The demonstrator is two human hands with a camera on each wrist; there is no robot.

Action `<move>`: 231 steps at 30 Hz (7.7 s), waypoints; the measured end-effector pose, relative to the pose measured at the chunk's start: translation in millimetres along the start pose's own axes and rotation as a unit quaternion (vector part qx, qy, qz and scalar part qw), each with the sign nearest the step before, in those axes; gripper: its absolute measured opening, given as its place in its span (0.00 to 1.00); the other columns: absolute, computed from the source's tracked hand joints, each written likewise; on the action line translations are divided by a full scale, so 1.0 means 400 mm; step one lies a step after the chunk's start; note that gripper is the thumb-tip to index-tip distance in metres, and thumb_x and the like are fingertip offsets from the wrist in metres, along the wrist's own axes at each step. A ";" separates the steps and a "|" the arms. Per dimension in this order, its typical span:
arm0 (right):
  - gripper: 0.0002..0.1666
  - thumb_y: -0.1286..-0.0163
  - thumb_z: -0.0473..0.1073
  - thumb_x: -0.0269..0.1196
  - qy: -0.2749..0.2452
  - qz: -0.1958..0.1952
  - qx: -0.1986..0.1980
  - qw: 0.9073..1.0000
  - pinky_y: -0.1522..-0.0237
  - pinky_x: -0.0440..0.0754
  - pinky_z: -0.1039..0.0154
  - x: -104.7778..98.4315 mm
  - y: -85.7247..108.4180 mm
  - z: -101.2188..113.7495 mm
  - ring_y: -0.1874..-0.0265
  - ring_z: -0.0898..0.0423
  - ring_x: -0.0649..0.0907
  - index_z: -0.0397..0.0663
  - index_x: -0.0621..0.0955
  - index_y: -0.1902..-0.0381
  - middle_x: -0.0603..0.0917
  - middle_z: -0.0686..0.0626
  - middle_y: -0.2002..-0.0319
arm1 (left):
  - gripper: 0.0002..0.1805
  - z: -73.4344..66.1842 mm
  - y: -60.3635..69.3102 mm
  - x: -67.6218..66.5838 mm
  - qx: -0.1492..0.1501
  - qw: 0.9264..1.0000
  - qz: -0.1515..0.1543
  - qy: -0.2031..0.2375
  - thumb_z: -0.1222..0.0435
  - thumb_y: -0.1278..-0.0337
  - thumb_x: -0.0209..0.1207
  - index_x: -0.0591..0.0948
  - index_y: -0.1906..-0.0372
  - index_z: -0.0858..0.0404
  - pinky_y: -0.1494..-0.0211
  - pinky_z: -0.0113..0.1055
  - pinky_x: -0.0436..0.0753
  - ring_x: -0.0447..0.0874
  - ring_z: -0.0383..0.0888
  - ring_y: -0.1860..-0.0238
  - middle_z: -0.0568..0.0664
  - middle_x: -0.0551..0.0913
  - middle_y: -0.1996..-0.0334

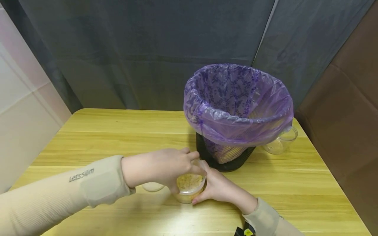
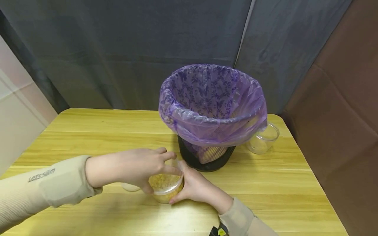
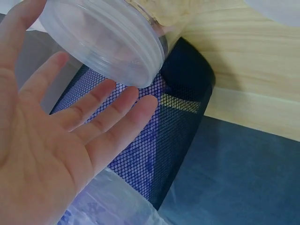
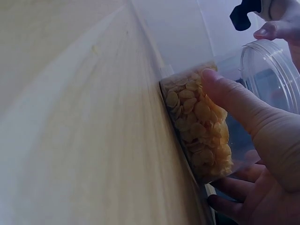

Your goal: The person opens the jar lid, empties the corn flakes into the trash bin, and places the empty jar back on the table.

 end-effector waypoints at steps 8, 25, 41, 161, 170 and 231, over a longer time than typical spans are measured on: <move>0.73 0.65 0.56 0.82 0.006 -0.001 -0.012 1.000 0.39 0.67 0.52 0.001 0.001 0.000 0.38 0.53 0.69 0.54 0.52 0.26 0.64 0.49 0.33 | 0.47 0.011 -0.020 0.003 -0.004 1.000 0.009 0.012 0.54 0.76 0.78 0.74 0.37 0.40 0.60 0.38 0.81 0.76 0.49 0.56 0.48 0.73 0.48; 0.73 0.68 0.53 0.83 0.001 -0.009 -0.008 1.000 0.39 0.67 0.53 0.001 0.003 0.010 0.38 0.56 0.68 0.57 0.53 0.26 0.64 0.50 0.33 | 0.46 0.009 -0.031 0.006 -0.005 0.999 0.001 0.034 0.58 0.84 0.80 0.78 0.43 0.41 0.59 0.38 0.81 0.78 0.50 0.60 0.50 0.74 0.52; 0.70 0.69 0.53 0.83 0.002 -0.010 -0.008 1.000 0.40 0.69 0.54 0.002 0.004 0.005 0.39 0.55 0.70 0.51 0.57 0.30 0.70 0.50 0.37 | 0.45 0.014 -0.025 0.021 0.008 0.998 -0.035 0.048 0.57 0.87 0.79 0.79 0.44 0.41 0.58 0.38 0.81 0.77 0.49 0.62 0.50 0.75 0.54; 0.67 0.67 0.53 0.82 0.059 -0.023 -0.025 0.998 0.45 0.73 0.54 0.004 0.015 0.018 0.45 0.52 0.76 0.55 0.57 0.31 0.77 0.44 0.43 | 0.35 -0.048 -0.011 0.062 -0.133 0.973 -0.176 0.073 0.48 0.76 0.73 0.83 0.52 0.55 0.63 0.42 0.81 0.77 0.51 0.66 0.47 0.85 0.61; 0.70 0.68 0.52 0.83 0.063 -0.019 -0.017 0.998 0.44 0.73 0.51 0.000 0.013 0.025 0.45 0.49 0.76 0.50 0.56 0.31 0.76 0.42 0.42 | 0.39 -0.062 -0.027 0.047 -0.203 0.970 -0.124 0.056 0.38 0.74 0.72 0.79 0.52 0.56 0.72 0.38 0.79 0.75 0.49 0.74 0.57 0.76 0.67; 0.64 0.69 0.55 0.83 0.046 -0.014 0.003 0.999 0.44 0.72 0.50 0.003 0.013 0.017 0.45 0.51 0.75 0.46 0.62 0.36 0.77 0.46 0.45 | 0.41 -0.024 -0.011 -0.003 -0.054 0.998 0.022 0.032 0.60 0.76 0.79 0.79 0.43 0.44 0.54 0.38 0.80 0.80 0.49 0.56 0.47 0.78 0.50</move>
Point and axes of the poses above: each hand's wrist, its own y-axis away from the middle knuckle, its own x-axis out of the palm, z = x × y, the point moved 1 cm from there along -y, towards the middle knuckle
